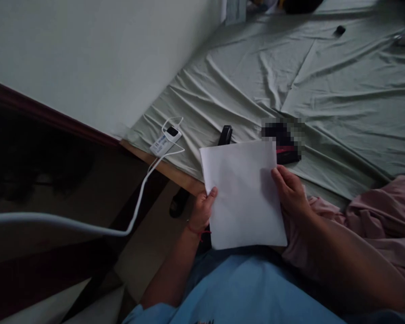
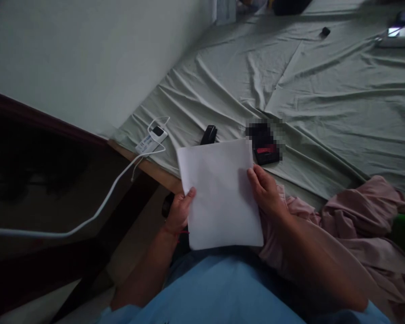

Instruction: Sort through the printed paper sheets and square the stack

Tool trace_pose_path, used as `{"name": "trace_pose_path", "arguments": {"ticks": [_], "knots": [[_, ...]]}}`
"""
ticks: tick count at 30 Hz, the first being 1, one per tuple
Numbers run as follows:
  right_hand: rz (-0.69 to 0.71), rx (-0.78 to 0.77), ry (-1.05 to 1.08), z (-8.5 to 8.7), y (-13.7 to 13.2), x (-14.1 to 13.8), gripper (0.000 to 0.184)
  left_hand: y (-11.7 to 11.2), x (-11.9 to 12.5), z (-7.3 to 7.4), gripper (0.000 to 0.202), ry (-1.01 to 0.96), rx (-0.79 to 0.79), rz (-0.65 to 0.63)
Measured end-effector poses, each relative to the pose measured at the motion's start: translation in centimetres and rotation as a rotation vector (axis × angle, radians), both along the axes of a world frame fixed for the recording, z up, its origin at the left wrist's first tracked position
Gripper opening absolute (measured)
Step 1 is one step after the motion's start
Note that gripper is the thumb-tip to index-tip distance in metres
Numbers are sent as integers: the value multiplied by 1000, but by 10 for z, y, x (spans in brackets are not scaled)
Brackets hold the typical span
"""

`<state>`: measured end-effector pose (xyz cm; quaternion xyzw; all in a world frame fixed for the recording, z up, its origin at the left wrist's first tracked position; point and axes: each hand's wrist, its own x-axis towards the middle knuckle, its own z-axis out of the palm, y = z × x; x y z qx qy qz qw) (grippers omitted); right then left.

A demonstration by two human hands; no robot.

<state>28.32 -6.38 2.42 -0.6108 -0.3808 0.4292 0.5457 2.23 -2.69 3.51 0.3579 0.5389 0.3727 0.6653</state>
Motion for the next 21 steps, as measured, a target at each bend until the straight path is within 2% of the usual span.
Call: {"name": "trace_pose_path", "arguments": {"ticks": [2,5,9,13,19,21], "knots": [[-12,10,-15,1,0,0,46,4,-1,-3,64,31,90,67],[67,-5,-94,3,1,2,40,11,-2,-8,61,77,181,122],[115,6,-281,5,2,5,46,15,1,-15,64,104,162,132],[150,20,-292,5,2,6,45,14,6,-19,69,96,169,220],[158,54,-430,4,4,6,46,13,10,-16,70,19,167,106],[154,56,-451,5,4,7,47,12,9,-16,72,29,180,117]]}}
